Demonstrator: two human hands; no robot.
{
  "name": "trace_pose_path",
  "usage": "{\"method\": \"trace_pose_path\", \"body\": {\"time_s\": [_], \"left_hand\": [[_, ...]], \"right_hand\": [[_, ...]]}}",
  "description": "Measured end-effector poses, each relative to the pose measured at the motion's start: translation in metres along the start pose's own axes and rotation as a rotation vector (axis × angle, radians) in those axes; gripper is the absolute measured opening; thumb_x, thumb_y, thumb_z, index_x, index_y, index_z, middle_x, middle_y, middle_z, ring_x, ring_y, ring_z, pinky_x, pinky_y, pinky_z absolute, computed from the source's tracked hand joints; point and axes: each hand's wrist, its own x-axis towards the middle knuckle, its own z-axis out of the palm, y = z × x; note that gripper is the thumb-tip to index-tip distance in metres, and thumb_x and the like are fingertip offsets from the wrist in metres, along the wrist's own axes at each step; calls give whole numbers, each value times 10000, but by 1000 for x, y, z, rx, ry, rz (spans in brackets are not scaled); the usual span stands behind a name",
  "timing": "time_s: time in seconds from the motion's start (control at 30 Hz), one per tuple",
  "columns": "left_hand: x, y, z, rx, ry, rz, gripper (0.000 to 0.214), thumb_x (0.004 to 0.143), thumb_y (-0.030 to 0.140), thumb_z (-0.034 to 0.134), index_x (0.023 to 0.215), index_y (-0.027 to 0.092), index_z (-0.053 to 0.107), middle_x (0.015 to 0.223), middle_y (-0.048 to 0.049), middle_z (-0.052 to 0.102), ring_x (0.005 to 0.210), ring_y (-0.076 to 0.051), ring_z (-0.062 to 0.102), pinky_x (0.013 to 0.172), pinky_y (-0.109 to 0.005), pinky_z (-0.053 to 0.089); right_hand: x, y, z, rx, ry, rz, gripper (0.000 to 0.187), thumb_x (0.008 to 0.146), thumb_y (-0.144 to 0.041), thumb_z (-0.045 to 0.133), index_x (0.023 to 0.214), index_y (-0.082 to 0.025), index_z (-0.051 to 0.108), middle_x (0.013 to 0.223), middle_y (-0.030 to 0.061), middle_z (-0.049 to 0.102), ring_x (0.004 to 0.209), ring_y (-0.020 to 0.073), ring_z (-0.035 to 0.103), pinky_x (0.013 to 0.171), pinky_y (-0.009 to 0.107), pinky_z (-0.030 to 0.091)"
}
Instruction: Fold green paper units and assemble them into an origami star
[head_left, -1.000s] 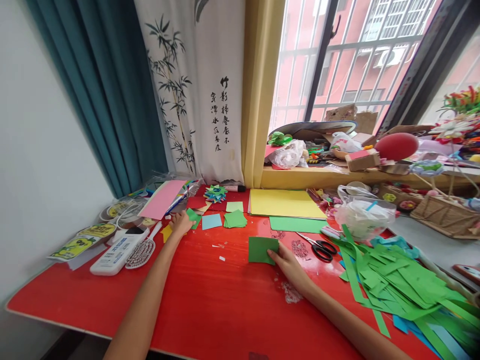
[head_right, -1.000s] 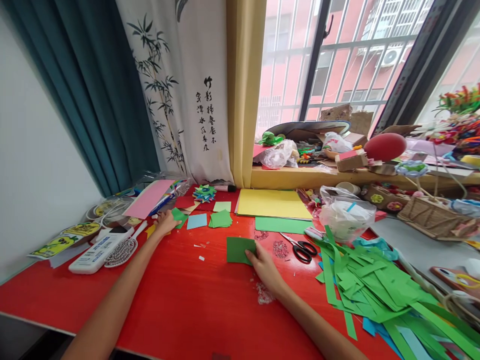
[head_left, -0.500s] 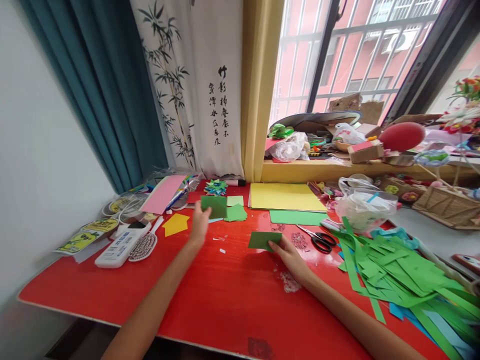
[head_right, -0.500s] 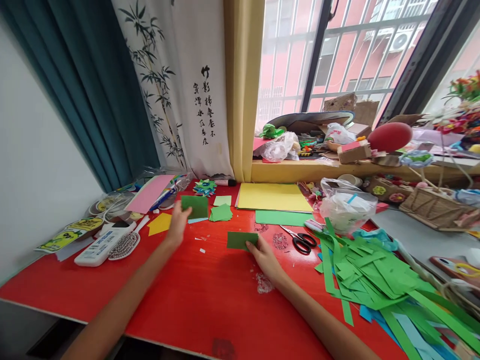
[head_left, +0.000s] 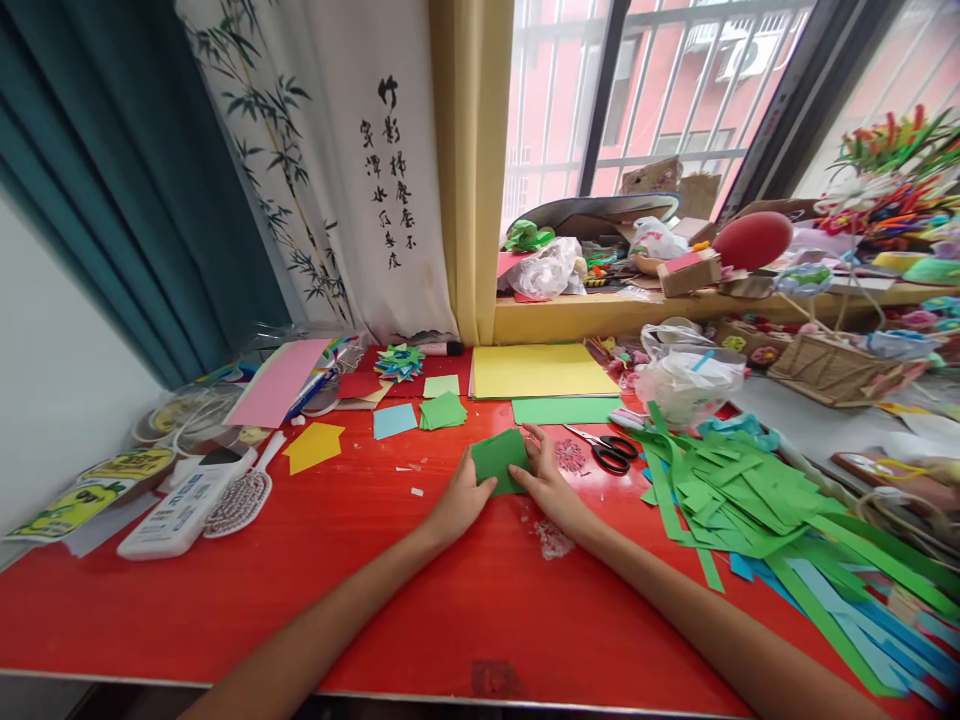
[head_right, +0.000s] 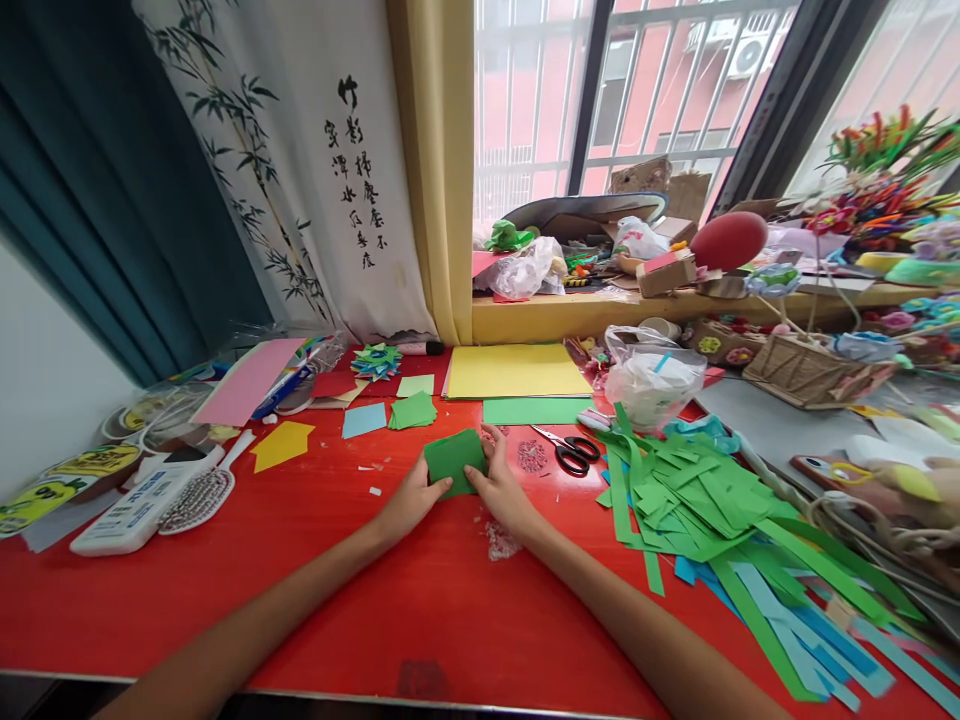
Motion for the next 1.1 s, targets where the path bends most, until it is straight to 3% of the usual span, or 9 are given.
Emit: {"method": "trace_pose_path", "body": {"time_s": [0.2,0.33,0.67,0.8,0.93,1.1], "left_hand": [[-3,7,-1,3,7,41,290,734,195,521,1019,206,472,1001,-49,560,963,-208,514,870,-351,400],[-7,15,-3,26,49,93,368,752,150,480,1100,233,390,1107,-40,480,979,-173,489,860,-309,398],[-9,20,0,96,38,115,556,759,80,422,1264,245,258,1189,-54,432,939,-151,502,846,-298,410],[-9,19,-1,116,27,97,570,743,62,422,1265,237,272,1175,-49,454,967,-160,495,864,-305,401],[-8,18,-1,102,41,119,562,737,54,416,1252,240,289,1229,-46,418,1021,-163,474,884,-297,388],[-8,16,1,104,47,88,530,737,70,434,1227,224,304,1193,-56,438,1030,-166,468,895,-300,376]], "right_hand": [[-3,-2,0,-168,29,-57,430,796,-229,436,1205,-256,303,1071,42,449,972,165,464,865,299,389],[-6,-6,2,-172,13,-96,487,827,-253,407,1271,-282,208,1097,48,419,968,160,456,857,305,390],[-7,-4,1,-297,-2,-129,238,850,-233,353,1084,-249,314,1055,47,389,933,159,426,834,311,389],[-7,-3,2,-282,18,-100,194,850,-255,361,1037,-256,313,1004,37,398,920,159,435,838,314,390],[-7,0,2,-229,13,-104,276,854,-274,365,1115,-271,276,1047,44,396,949,158,438,846,313,397],[-7,2,3,-240,14,-78,213,846,-273,389,1041,-252,306,1034,47,388,956,157,435,851,311,397]]}}
